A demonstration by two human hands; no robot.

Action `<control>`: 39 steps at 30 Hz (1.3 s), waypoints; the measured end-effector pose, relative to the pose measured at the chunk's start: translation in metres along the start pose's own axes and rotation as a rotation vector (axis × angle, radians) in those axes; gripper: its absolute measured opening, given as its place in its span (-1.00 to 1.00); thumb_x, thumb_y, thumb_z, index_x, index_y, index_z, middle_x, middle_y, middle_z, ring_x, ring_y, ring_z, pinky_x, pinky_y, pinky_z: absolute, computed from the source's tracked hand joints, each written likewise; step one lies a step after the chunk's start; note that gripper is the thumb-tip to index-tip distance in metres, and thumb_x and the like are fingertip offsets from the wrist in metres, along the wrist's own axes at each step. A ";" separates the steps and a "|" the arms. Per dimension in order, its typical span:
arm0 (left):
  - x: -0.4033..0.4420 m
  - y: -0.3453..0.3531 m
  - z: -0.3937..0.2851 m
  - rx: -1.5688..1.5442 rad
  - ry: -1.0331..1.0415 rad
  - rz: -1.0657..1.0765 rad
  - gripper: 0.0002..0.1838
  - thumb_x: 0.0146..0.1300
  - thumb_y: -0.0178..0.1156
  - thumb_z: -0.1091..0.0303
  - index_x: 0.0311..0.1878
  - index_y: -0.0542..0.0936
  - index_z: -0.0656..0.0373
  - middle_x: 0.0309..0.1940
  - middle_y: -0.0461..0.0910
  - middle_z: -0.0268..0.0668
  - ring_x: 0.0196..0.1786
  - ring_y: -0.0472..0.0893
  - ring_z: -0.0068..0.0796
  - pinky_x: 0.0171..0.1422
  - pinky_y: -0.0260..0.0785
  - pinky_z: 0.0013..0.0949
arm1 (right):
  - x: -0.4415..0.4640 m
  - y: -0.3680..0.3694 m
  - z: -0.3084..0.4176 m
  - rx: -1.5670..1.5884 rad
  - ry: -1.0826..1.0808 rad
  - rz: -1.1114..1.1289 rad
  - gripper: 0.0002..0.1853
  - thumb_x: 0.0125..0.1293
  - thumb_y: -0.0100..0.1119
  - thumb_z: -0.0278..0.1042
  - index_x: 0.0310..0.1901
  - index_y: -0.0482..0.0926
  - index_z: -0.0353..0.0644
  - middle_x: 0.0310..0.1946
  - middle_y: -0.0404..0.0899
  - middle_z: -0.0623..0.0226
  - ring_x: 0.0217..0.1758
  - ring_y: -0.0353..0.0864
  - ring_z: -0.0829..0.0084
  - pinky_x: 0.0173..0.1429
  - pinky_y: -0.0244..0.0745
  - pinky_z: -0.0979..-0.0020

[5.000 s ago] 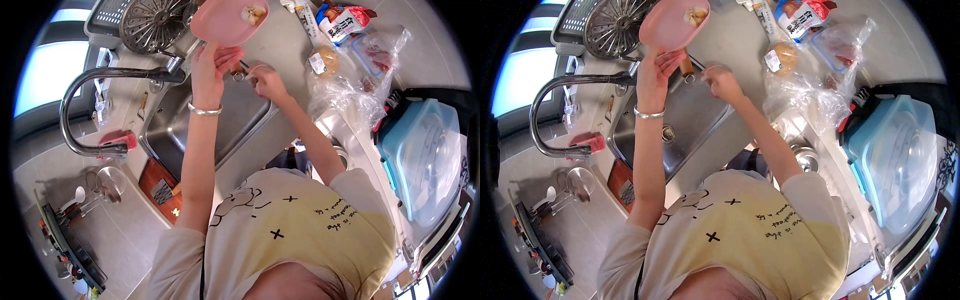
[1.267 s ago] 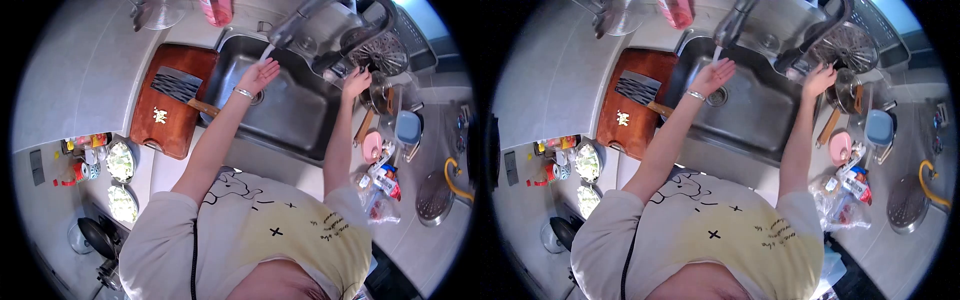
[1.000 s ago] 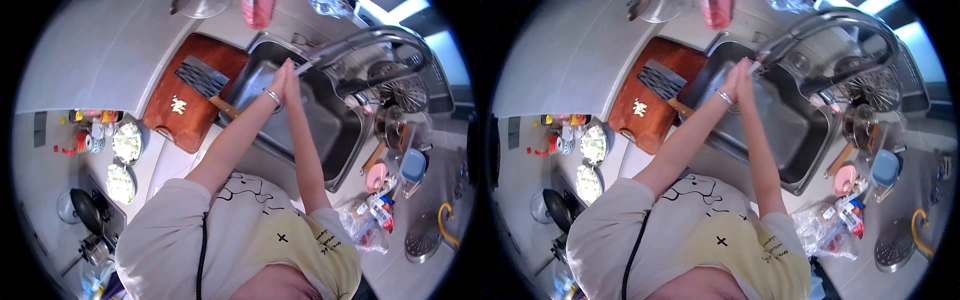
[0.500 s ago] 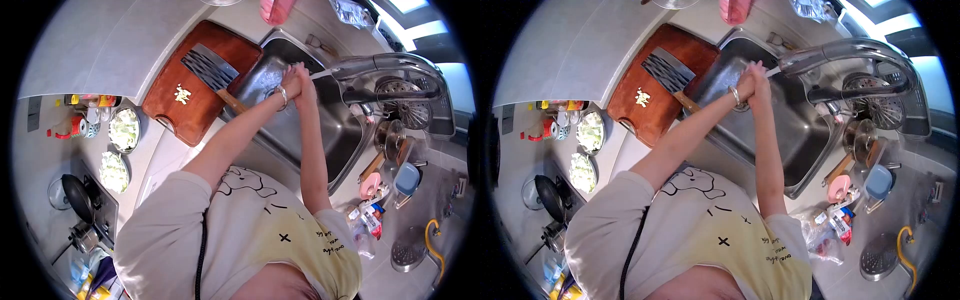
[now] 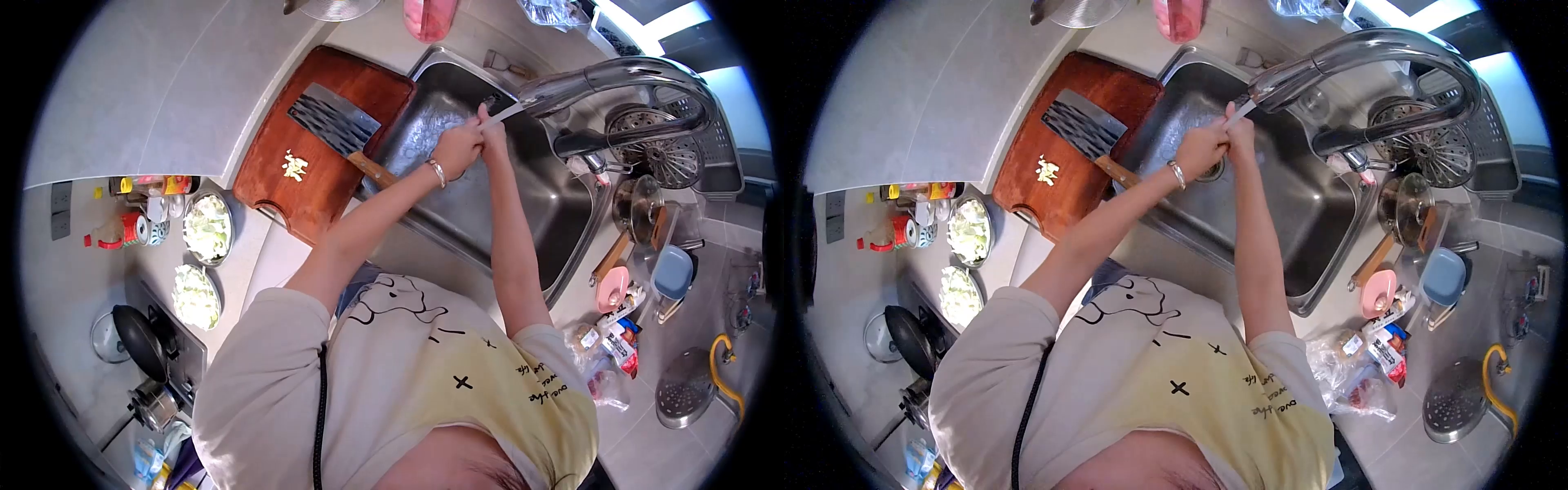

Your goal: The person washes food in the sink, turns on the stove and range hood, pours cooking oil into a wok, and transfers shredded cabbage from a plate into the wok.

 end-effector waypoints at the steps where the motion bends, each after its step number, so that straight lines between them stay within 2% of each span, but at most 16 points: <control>1: -0.003 0.003 0.003 -0.123 0.014 -0.134 -0.81 0.05 0.13 0.37 -0.33 0.60 0.28 -0.41 0.60 -0.22 -0.50 0.58 -0.26 -0.30 0.46 -0.32 | 0.004 -0.004 0.001 -0.033 -0.001 0.004 -0.58 0.21 0.11 -0.01 -0.36 0.55 -0.32 -0.61 0.50 0.37 -0.58 0.41 0.57 -0.50 0.32 0.47; 4: 0.007 0.036 0.025 -0.683 -0.418 -0.124 -0.79 0.13 0.14 0.28 -0.36 0.58 0.25 -0.50 0.58 -0.32 -0.48 0.57 -0.45 -0.34 0.42 -0.43 | -0.017 -0.042 0.014 -0.039 0.041 0.101 -0.60 0.23 0.08 -0.02 -0.31 0.57 -0.29 -0.56 0.53 0.36 -0.57 0.44 0.60 -0.49 0.35 0.52; 7: 0.022 0.030 0.010 -1.225 -0.711 -0.049 -0.76 0.20 0.10 0.21 -0.40 0.56 0.21 -0.59 0.52 -0.40 -0.51 0.53 -0.56 -0.37 0.38 -0.50 | -0.051 -0.110 0.032 -0.178 -0.229 -0.261 -0.73 0.26 0.05 -0.19 -0.24 0.57 -0.25 -0.46 0.57 0.39 -0.49 0.49 0.61 -0.45 0.40 0.56; 10: 0.034 0.019 0.003 -1.204 -0.773 0.045 -0.79 0.21 0.07 0.23 -0.39 0.55 0.17 -0.58 0.51 -0.37 -0.50 0.51 -0.57 -0.37 0.36 -0.53 | -0.058 -0.211 0.047 -0.029 -0.561 -0.734 -0.92 0.16 0.10 -0.43 -0.41 0.49 -0.25 -0.53 0.45 0.41 -0.50 0.41 0.59 -0.44 0.36 0.56; 11: 0.033 0.013 -0.003 -1.249 -0.782 0.028 -0.79 0.21 0.06 0.24 -0.40 0.54 0.17 -0.57 0.50 -0.36 -0.48 0.50 -0.59 -0.36 0.35 -0.54 | -0.004 -0.296 0.018 -0.099 -0.766 -0.908 -0.89 0.13 0.10 -0.48 -0.32 0.43 -0.29 -0.41 0.44 0.32 -0.42 0.43 0.50 -0.38 0.40 0.50; 12: 0.032 0.011 -0.006 -1.237 -0.760 0.016 -0.79 0.21 0.06 0.24 -0.40 0.54 0.18 -0.55 0.51 -0.36 -0.46 0.51 -0.58 -0.34 0.36 -0.53 | -0.031 -0.273 0.054 -0.033 -0.678 -0.989 -0.75 0.11 0.12 -0.50 -0.18 0.36 -0.32 -0.23 0.42 0.23 -0.31 0.44 0.44 -0.26 0.42 0.44; 16: 0.024 0.011 -0.017 -1.184 -0.648 0.028 -0.79 0.21 0.06 0.24 -0.34 0.55 0.19 -0.49 0.54 -0.32 -0.38 0.54 -0.53 -0.25 0.39 -0.46 | -0.055 -0.228 0.129 -0.096 -0.372 -0.834 -0.36 0.23 0.01 -0.07 0.22 0.14 -0.33 0.07 0.36 0.04 0.04 0.41 0.21 0.00 0.35 0.32; 21: 0.001 -0.038 -0.064 -0.513 -0.135 0.001 -0.75 0.18 0.07 0.21 -0.20 0.55 0.16 -0.32 0.57 -0.24 -0.25 0.56 -0.39 -0.14 0.38 -0.41 | -0.041 -0.272 0.102 -0.771 -0.522 -0.578 -0.28 0.26 -0.01 -0.03 0.30 -0.01 -0.30 0.29 0.05 -0.01 0.31 0.15 0.21 0.29 0.09 0.36; 23: 0.001 -0.072 -0.098 -0.457 0.113 -0.132 -0.75 0.11 0.12 0.23 -0.22 0.56 0.18 -0.33 0.56 -0.17 -0.25 0.55 -0.25 -0.16 0.38 -0.34 | -0.091 -0.240 0.124 -0.640 -0.540 -0.193 -0.34 0.30 -0.02 -0.16 0.31 -0.02 -0.27 0.31 0.04 0.08 0.32 0.14 0.34 0.30 0.06 0.45; 24: 0.002 -0.092 -0.116 -0.564 0.198 -0.173 -0.77 0.06 0.15 0.26 -0.28 0.57 0.21 -0.38 0.56 -0.13 -0.28 0.55 -0.13 -0.18 0.38 -0.27 | -0.120 -0.220 0.139 -0.609 -0.393 -0.116 -0.41 0.30 0.01 -0.25 0.29 0.08 -0.24 0.15 0.30 0.27 0.04 0.34 0.58 -0.01 0.26 0.62; 25: 0.002 -0.111 -0.129 -0.629 0.177 -0.111 -0.76 0.07 0.14 0.25 -0.29 0.56 0.22 -0.36 0.56 -0.12 -0.28 0.55 -0.13 -0.18 0.38 -0.27 | -0.172 -0.165 0.164 -0.424 -0.378 -0.011 -0.43 0.32 -0.04 -0.21 0.28 0.10 -0.26 0.21 0.22 0.20 0.26 0.23 0.36 0.28 0.12 0.43; 30: -0.004 -0.041 -0.090 -0.941 -0.010 0.195 -0.67 0.15 0.12 0.16 -0.14 0.53 0.22 -0.23 0.57 -0.17 -0.16 0.54 -0.36 -0.19 0.38 -0.31 | -0.193 -0.110 0.076 0.692 -0.411 0.577 -0.53 0.38 -0.21 -0.16 0.22 0.20 -0.28 0.11 0.34 0.16 0.14 0.38 0.24 0.28 0.17 0.26; 33: -0.047 0.060 -0.022 0.071 -0.049 0.740 -0.56 0.13 0.13 0.05 -0.08 0.51 0.21 -0.14 0.53 -0.06 -0.04 0.51 -0.22 0.03 0.33 -0.26 | -0.201 -0.115 0.032 0.143 -0.316 0.406 -0.50 0.33 -0.10 -0.19 0.21 0.21 -0.30 0.10 0.36 0.19 0.13 0.37 0.32 0.25 0.18 0.33; 35: -0.038 0.042 -0.021 0.133 -0.011 0.794 -0.52 0.12 0.13 0.02 -0.04 0.50 0.21 -0.07 0.49 -0.01 0.04 0.46 -0.16 0.11 0.28 -0.24 | -0.181 -0.115 0.027 -0.214 -0.290 0.286 -0.48 0.31 -0.03 -0.20 0.21 0.21 -0.31 0.09 0.37 0.21 0.13 0.36 0.38 0.24 0.18 0.38; 37: -0.036 -0.006 -0.070 -0.425 0.025 0.602 -0.51 0.11 0.13 0.02 0.00 0.48 0.20 -0.01 0.46 -0.01 0.09 0.42 -0.15 0.13 0.26 -0.24 | -0.193 -0.113 0.019 -0.547 -0.194 0.131 -0.46 0.28 0.04 -0.21 0.21 0.21 -0.33 0.08 0.38 0.23 0.12 0.36 0.44 0.22 0.19 0.42; 39: -0.038 -0.063 -0.114 -0.546 0.114 0.444 -0.48 0.11 0.13 0.02 0.05 0.45 0.17 -0.01 0.47 -0.02 0.13 0.40 -0.17 0.15 0.25 -0.25 | -0.213 -0.105 0.068 -0.424 -0.363 0.235 -0.46 0.28 0.04 -0.26 0.22 0.19 -0.32 0.11 0.35 0.14 0.16 0.34 0.41 0.21 0.21 0.43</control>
Point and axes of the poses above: each hand's wrist, its own x-axis towards the middle knuckle, its own y-axis out of the palm, z = x × y, the point moved 2 cm from there along x, towards the middle knuckle
